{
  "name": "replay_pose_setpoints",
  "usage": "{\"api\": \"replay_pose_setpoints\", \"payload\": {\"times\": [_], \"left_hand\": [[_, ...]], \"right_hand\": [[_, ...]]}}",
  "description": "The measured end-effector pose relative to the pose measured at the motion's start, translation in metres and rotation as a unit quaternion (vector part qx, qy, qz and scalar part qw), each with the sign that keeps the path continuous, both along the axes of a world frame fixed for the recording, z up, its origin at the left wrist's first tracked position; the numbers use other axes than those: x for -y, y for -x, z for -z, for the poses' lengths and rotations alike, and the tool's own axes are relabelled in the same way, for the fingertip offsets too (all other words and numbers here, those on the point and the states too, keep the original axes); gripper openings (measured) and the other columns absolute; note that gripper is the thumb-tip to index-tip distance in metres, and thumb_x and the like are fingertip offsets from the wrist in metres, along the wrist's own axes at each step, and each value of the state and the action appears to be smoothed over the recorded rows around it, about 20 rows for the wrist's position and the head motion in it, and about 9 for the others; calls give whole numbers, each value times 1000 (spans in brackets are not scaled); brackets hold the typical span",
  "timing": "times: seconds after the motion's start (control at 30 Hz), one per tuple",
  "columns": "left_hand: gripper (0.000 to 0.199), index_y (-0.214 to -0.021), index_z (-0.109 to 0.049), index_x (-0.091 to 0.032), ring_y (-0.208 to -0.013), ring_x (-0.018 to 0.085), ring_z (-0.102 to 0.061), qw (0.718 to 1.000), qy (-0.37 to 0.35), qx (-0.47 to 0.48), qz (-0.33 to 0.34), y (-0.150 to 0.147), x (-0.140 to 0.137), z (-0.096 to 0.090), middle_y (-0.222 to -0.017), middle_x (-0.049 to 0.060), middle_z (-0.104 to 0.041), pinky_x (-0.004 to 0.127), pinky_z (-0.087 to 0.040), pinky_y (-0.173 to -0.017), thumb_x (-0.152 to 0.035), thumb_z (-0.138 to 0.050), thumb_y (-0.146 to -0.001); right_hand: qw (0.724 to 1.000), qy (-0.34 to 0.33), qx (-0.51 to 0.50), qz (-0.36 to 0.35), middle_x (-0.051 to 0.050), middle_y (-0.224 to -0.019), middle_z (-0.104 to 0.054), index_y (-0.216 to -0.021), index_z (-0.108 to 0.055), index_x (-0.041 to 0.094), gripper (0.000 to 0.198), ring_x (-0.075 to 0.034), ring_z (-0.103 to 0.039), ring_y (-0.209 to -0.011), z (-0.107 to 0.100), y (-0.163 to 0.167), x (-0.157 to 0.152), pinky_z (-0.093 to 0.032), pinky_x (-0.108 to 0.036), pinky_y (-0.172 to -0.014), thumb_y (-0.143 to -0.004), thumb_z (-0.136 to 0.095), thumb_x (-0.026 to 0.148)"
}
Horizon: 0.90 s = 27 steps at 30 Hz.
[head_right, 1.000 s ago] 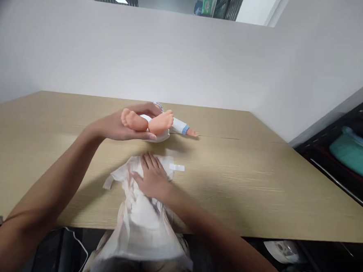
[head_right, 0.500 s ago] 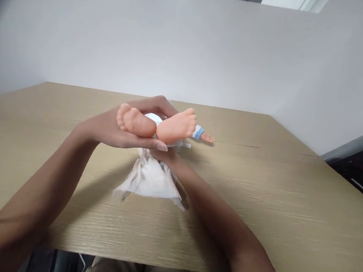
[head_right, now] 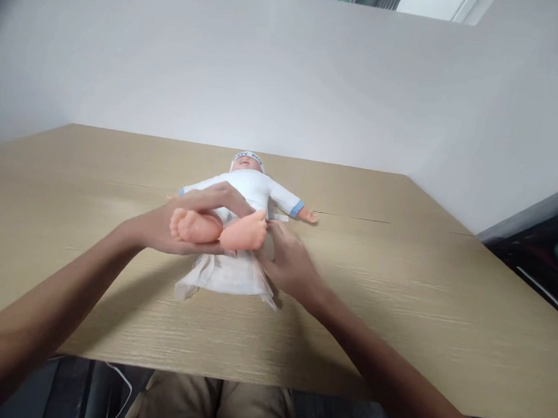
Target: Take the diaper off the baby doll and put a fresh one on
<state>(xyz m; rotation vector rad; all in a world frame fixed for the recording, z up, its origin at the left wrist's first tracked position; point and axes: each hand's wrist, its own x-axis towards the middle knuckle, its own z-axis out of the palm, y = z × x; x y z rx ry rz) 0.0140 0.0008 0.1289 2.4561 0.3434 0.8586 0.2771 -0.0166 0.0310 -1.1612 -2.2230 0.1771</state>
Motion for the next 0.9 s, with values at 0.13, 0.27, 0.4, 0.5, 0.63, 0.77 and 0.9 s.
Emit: {"api": "replay_pose_setpoints", "payload": {"times": [0.13, 0.27, 0.4, 0.5, 0.63, 0.77, 0.9], "left_hand": [[34, -132, -68, -30, -131, 29, -63, 1000, -13, 0, 3, -6, 14, 31, -135, 7, -75, 47, -54, -114, -36, -78, -101], [41, -140, -65, -31, -141, 31, -61, 1000, -17, -14, -12, 2, 30, 42, -150, 9, -68, 50, -51, -119, -36, -78, -101], [40, -139, -66, -27, -136, 32, -66, 993, -13, -91, -79, 42, 37, 49, -143, 11, -72, 50, -54, -116, -35, -76, -101], [34, -134, -72, -25, -141, 34, -65, 988, -42, -121, -80, 76, 39, 67, -140, 12, -76, 53, -52, -120, -25, -70, -100], [50, -147, -69, -30, -153, 32, -59, 983, -54, -155, -79, 97, 41, 98, -148, 9, -75, 57, -47, -126, -14, -63, -100], [64, -157, -61, -31, -159, 31, -51, 979, -67, -179, -75, 96, 42, 113, -156, 8, -70, 58, -44, -129, -9, -63, -97], [64, -156, -63, -31, -160, 30, -51, 980, -47, -184, -62, 93, 41, 110, -157, 8, -69, 56, -45, -130, -8, -64, -96]], "right_hand": [[995, -19, -90, -31, -19, -166, -54, -167, -37, 21, 76, -37, -55, -152, -3, 0, 30, -49, -57, -126, -100, -71, 35], [988, 2, -95, -122, -15, -165, -59, -167, -42, 24, 71, -34, -60, -149, -10, 1, 35, -51, -53, -125, -99, -61, 25], [978, -12, -46, -203, -12, -156, -68, -155, -60, 24, 50, -30, -62, -148, -10, -26, 22, -48, -52, -128, -106, -51, 25], [973, -29, 25, -229, -8, -153, -70, -148, -68, 27, 44, -26, -57, -154, -1, -49, 15, -44, -53, -133, -111, -45, 24], [968, -71, 72, -231, -9, -149, -74, -139, -75, 25, 41, -24, -61, -151, 18, -59, 12, -48, -52, -130, -112, -44, 19], [967, -68, 93, -228, -9, -151, -73, -138, -75, 24, 42, -23, -58, -154, 29, -59, 11, -48, -53, -130, -111, -45, 14], [972, -27, 75, -221, -8, -151, -73, -138, -76, 26, 39, -23, -59, -153, 28, -62, 9, -48, -51, -131, -112, -48, 16]]}}
